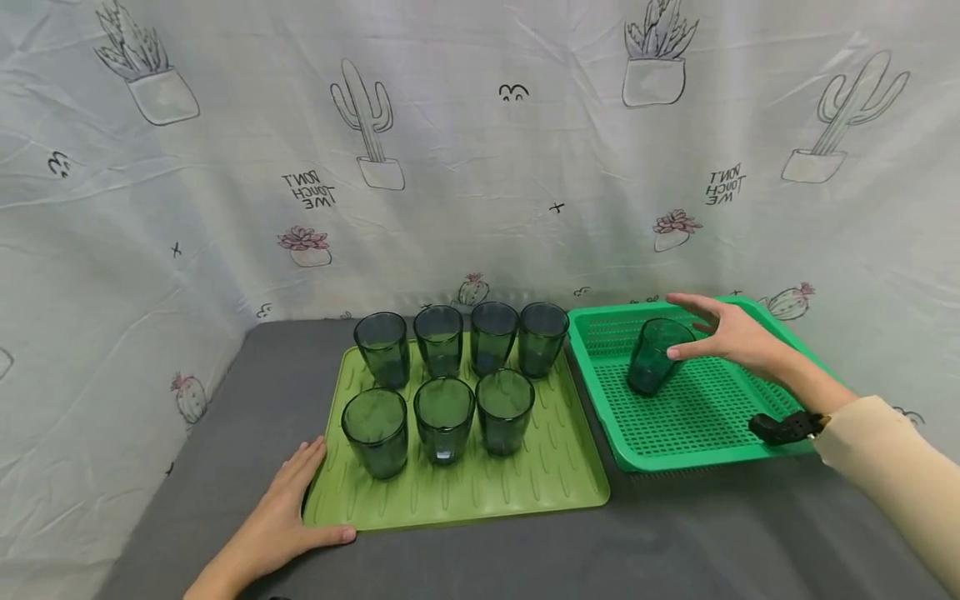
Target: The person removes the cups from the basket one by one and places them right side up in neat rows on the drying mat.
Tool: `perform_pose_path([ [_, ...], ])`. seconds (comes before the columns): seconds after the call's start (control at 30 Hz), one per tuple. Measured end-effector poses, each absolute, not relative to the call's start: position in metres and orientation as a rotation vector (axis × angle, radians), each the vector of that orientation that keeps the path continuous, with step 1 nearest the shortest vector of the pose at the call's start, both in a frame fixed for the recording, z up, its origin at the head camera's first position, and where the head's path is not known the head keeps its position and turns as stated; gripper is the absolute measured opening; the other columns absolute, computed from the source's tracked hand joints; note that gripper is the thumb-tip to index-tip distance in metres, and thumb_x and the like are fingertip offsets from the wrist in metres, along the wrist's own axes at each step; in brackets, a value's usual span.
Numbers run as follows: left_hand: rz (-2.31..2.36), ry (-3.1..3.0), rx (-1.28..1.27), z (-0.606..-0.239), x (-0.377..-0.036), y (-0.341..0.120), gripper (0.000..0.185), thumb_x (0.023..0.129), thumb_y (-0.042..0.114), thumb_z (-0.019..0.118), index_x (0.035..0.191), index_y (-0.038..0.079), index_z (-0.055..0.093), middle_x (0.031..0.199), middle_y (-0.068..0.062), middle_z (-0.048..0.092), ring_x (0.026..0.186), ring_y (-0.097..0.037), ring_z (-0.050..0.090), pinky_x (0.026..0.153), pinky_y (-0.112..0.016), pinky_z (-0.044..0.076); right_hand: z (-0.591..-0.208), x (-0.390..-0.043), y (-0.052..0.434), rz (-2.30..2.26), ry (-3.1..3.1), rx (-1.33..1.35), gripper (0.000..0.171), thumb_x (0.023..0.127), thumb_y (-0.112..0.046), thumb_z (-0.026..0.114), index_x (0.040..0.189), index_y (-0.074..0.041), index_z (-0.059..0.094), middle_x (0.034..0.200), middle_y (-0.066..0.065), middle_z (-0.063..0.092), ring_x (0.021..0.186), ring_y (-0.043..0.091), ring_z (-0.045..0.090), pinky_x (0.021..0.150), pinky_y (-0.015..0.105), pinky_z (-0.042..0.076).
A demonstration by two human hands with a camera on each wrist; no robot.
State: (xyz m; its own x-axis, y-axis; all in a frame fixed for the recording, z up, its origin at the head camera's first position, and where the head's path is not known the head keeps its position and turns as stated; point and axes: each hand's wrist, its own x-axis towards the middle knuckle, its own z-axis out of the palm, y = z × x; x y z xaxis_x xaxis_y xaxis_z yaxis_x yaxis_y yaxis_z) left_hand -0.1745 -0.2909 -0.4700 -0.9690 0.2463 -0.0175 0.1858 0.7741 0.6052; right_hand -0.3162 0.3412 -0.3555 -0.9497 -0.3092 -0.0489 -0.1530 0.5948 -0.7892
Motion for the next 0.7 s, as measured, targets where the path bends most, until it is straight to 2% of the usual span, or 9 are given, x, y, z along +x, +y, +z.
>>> perform_pose_path([
  [0.17, 0.981, 2.861, 0.358, -0.471, -0.172, -0.294, 0.122, 0.067, 0.056, 0.085, 0.156, 0.002, 0.022, 0.159, -0.024, 0.017, 0.143, -0.049, 0.008, 0.099, -0.076, 0.018, -0.353, -0.313, 0.339, -1.276, 2.640, -0.398, 0.086, 0.082, -0.018, 0.083, 0.153, -0.014, 0.035, 0.154, 0.012, 0.035, 0.140, 0.035, 0.031, 0.104, 0.047, 0.039],
  [0.3, 0.982, 2.846, 0.358, -0.471, -0.171, -0.298, 0.121, 0.068, 0.056, 0.085, 0.156, 0.002, 0.022, 0.159, -0.024, 0.017, 0.143, -0.049, 0.008, 0.099, -0.076, 0.018, -0.356, -0.308, 0.339, -1.253, 2.626, -0.411, 0.090, 0.082, -0.019, 0.083, 0.154, -0.009, 0.031, 0.153, 0.015, 0.036, 0.139, 0.034, 0.033, 0.096, 0.031, 0.047],
  [0.43, 0.968, 2.843, 0.371, -0.470, -0.171, -0.301, 0.122, 0.068, 0.057, 0.085, 0.156, 0.002, 0.022, 0.159, -0.023, 0.017, 0.143, -0.049, 0.008, 0.099, -0.076, 0.017, -0.362, -0.300, 0.340, -1.271, 2.606, -0.433, 0.091, 0.081, -0.019, 0.083, 0.154, -0.003, 0.030, 0.152, 0.017, 0.037, 0.139, 0.036, 0.032, 0.094, 0.027, 0.049],
  [0.7, 0.958, 2.832, 0.395, -0.468, -0.171, -0.305, 0.122, 0.068, 0.059, 0.084, 0.156, 0.001, 0.022, 0.159, -0.022, 0.017, 0.143, -0.048, 0.008, 0.100, -0.076, 0.017, -0.366, -0.289, 0.338, -1.299, 2.599, -0.450, 0.088, 0.079, -0.016, 0.085, 0.151, -0.002, 0.036, 0.147, 0.018, 0.044, 0.138, 0.034, 0.034, 0.087, 0.020, 0.049],
])
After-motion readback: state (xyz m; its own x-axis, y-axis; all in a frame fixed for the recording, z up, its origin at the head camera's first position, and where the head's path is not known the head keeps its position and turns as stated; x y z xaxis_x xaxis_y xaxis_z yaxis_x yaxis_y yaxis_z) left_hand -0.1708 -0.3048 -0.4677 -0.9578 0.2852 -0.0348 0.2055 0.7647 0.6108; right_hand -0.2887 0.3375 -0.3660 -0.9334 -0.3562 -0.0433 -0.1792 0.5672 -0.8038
